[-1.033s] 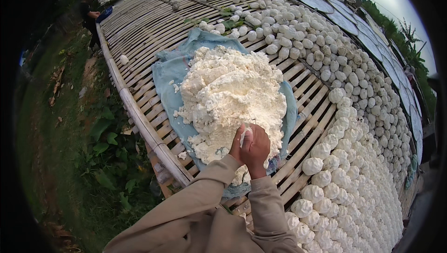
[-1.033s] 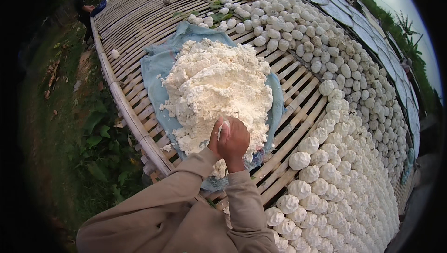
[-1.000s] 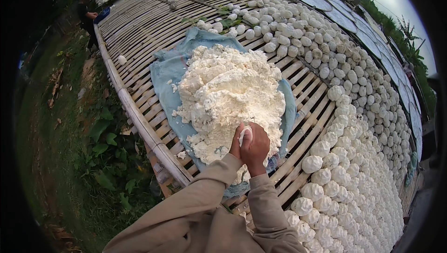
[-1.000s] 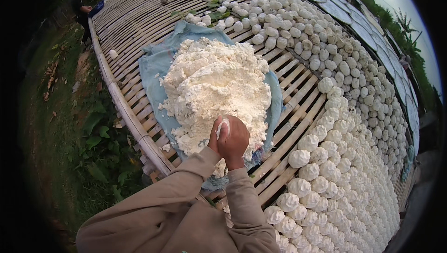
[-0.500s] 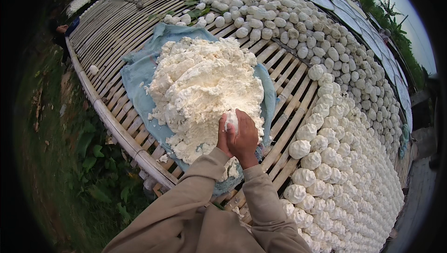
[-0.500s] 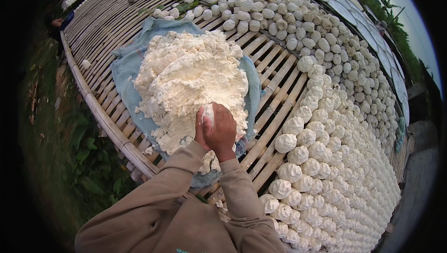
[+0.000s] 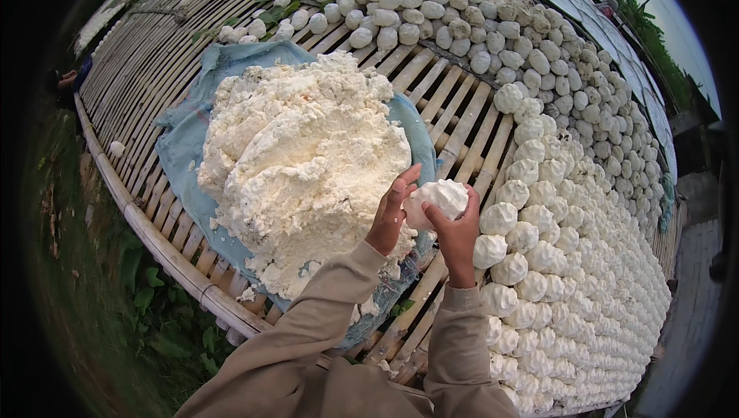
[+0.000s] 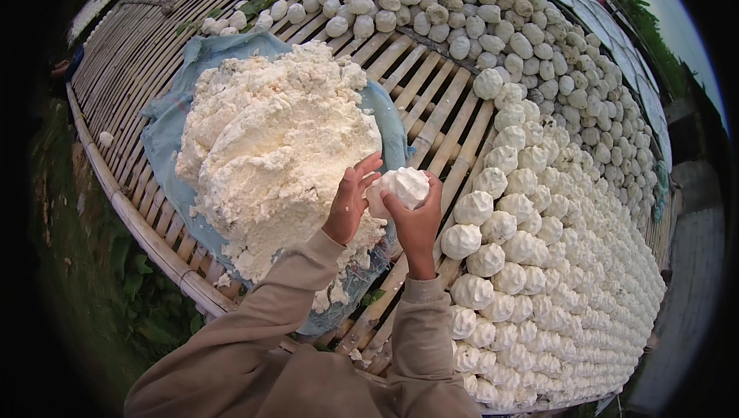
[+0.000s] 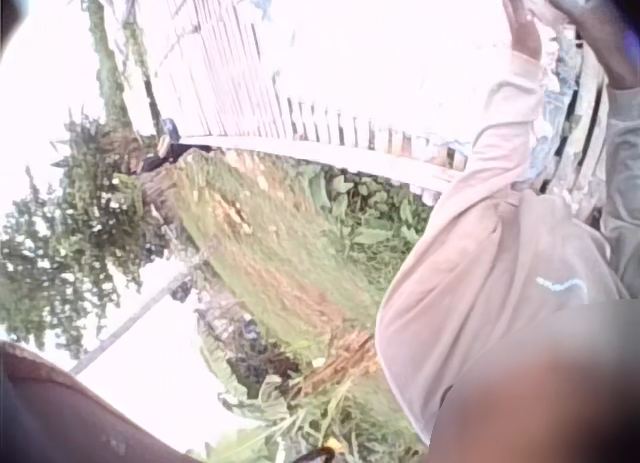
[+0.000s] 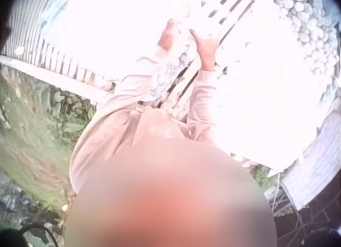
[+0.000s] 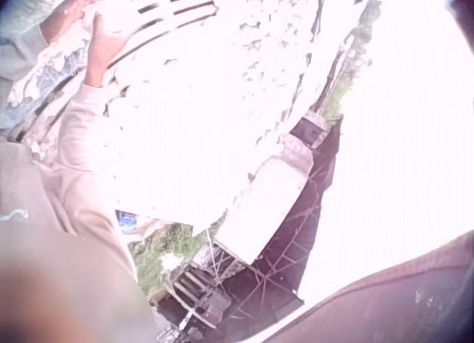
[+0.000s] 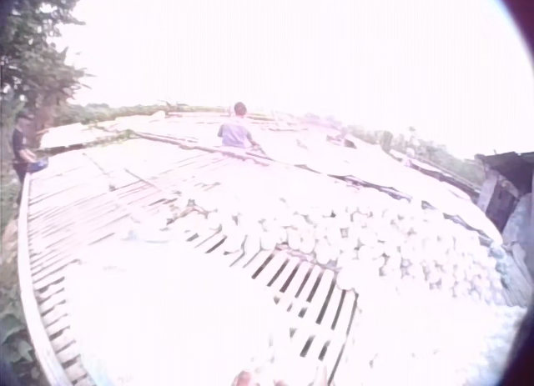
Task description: The person repeatedly scoops portions of a white dough-like mass from a cloth on a bamboo rack, rolls them into small balls between both hands, and places them in neat rows on the rack. The process continues throughout the clip, with the pile of formed balls growing steadily.
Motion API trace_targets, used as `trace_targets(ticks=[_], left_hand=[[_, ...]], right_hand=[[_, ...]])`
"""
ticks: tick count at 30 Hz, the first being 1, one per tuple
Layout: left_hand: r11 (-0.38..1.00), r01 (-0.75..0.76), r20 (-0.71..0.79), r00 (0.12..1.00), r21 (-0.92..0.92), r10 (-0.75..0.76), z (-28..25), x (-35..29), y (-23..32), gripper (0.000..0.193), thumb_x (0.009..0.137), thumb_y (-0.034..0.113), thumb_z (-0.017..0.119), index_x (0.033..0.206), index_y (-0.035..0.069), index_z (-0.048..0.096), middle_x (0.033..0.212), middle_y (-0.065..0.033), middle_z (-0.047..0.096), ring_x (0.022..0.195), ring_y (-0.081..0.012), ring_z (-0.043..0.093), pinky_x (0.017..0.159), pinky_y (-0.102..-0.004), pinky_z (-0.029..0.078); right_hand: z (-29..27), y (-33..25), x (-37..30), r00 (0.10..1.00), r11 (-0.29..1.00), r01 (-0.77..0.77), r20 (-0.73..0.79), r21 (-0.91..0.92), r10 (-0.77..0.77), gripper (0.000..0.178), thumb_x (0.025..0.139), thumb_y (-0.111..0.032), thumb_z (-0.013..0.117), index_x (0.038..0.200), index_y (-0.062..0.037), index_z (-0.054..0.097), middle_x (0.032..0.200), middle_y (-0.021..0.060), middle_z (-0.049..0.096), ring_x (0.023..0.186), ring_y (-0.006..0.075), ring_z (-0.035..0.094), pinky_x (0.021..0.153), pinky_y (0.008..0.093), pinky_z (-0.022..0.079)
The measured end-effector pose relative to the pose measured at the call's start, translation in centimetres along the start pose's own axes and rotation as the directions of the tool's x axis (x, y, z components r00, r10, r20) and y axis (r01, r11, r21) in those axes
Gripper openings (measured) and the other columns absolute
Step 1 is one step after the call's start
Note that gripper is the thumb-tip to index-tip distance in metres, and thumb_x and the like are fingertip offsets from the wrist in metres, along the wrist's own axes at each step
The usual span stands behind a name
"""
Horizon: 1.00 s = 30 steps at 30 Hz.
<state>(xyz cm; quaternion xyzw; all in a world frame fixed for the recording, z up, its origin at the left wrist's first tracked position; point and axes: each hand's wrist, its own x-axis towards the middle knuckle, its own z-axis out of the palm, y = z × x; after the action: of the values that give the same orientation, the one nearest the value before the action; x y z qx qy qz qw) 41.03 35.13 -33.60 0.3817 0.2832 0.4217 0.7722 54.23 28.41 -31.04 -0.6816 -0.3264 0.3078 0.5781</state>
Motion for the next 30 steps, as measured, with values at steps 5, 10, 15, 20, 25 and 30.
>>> trace_targets(ticks=[5, 10, 15, 20, 25, 30], left_hand=[[0.597, -0.383, 0.091, 0.884, 0.705, 0.460, -2.3, 1.8, 1.5, 0.060, 0.101, 0.043, 0.068, 0.142, 0.000, 0.059, 0.149, -0.0216, 0.053, 0.140, -0.0395, 0.050, 0.119, -0.0477, 0.039], [0.370, -0.193, 0.012, 0.898, 0.909, 0.439, -8.0, 0.4, 0.4, 0.046, 0.093, 0.022, 0.075, 0.132, 0.000, 0.065, 0.142, -0.0236, 0.059, 0.137, -0.0437, 0.055, 0.113, -0.0512, 0.046], [0.255, -0.191, 0.070, 0.906, 0.948, 0.418, -9.3, 0.1, -1.5, 0.046, 0.085, 0.016, 0.079, 0.126, 0.000, 0.068, 0.139, -0.0242, 0.060, 0.136, -0.0459, 0.056, 0.112, -0.0524, 0.048], [0.274, -0.178, 0.060, 0.919, 0.945, 0.390, -8.5, 0.1, -0.8, 0.045, 0.093, 0.021, 0.073, 0.132, -0.001, 0.066, 0.142, -0.0245, 0.059, 0.140, -0.0459, 0.053, 0.115, -0.0524, 0.044], [-0.009, -0.189, 0.164, 0.825, 0.982, 0.541, -8.2, 3.2, 2.0, 0.057, 0.102, 0.026, 0.057, 0.149, -0.006, 0.051, 0.152, -0.0271, 0.051, 0.148, -0.0470, 0.042, 0.125, -0.0528, 0.031], [0.033, -0.115, 0.091, 0.904, 0.993, 0.417, -9.1, 8.0, 3.5, 0.047, 0.102, 0.022, 0.053, 0.141, -0.004, 0.059, 0.135, -0.0266, 0.064, 0.130, -0.0450, 0.058, 0.113, -0.0520, 0.044]], right_hand=[[-5.7, 1.6, 13.0, 0.958, 0.985, 0.120, -0.274, 0.120, -0.083, 0.074, 0.083, -0.014, 0.090, 0.142, -0.0025, 0.048, 0.127, 0.0145, 0.064, 0.110, 0.0240, 0.069, 0.093, 0.0378, 0.059], [-11.7, 5.9, 30.5, 0.805, 0.839, 0.191, -0.408, -0.510, -0.431, 0.071, 0.078, -0.025, 0.092, 0.137, -0.0038, 0.058, 0.121, 0.0174, 0.070, 0.111, 0.0296, 0.069, 0.100, 0.0401, 0.054], [-14.7, 9.6, 41.6, 0.843, 0.627, -0.040, -0.363, -0.778, -0.397, 0.078, 0.080, -0.038, 0.089, 0.143, -0.0052, 0.058, 0.126, 0.0247, 0.069, 0.118, 0.0405, 0.068, 0.103, 0.0490, 0.053], [-6.4, 6.6, 35.8, 0.794, 0.288, -0.134, -0.277, -0.948, -0.541, 0.083, 0.088, -0.036, 0.082, 0.153, -0.0027, 0.044, 0.153, 0.0247, 0.049, 0.122, 0.0477, 0.062, 0.109, 0.0502, 0.049], [8.9, 5.6, 19.8, 0.772, 0.870, 0.470, 0.548, -0.151, -0.322, 0.046, 0.102, -0.031, 0.072, 0.137, -0.0012, 0.067, 0.131, 0.0187, 0.073, 0.117, 0.0343, 0.072, 0.105, 0.0395, 0.054], [15.6, 5.0, 15.6, 0.826, 0.799, 0.286, 0.559, -0.529, 0.075, 0.046, 0.104, -0.049, 0.045, 0.127, -0.0214, 0.075, 0.121, 0.0126, 0.077, 0.116, 0.0370, 0.069, 0.100, 0.0447, 0.054]])
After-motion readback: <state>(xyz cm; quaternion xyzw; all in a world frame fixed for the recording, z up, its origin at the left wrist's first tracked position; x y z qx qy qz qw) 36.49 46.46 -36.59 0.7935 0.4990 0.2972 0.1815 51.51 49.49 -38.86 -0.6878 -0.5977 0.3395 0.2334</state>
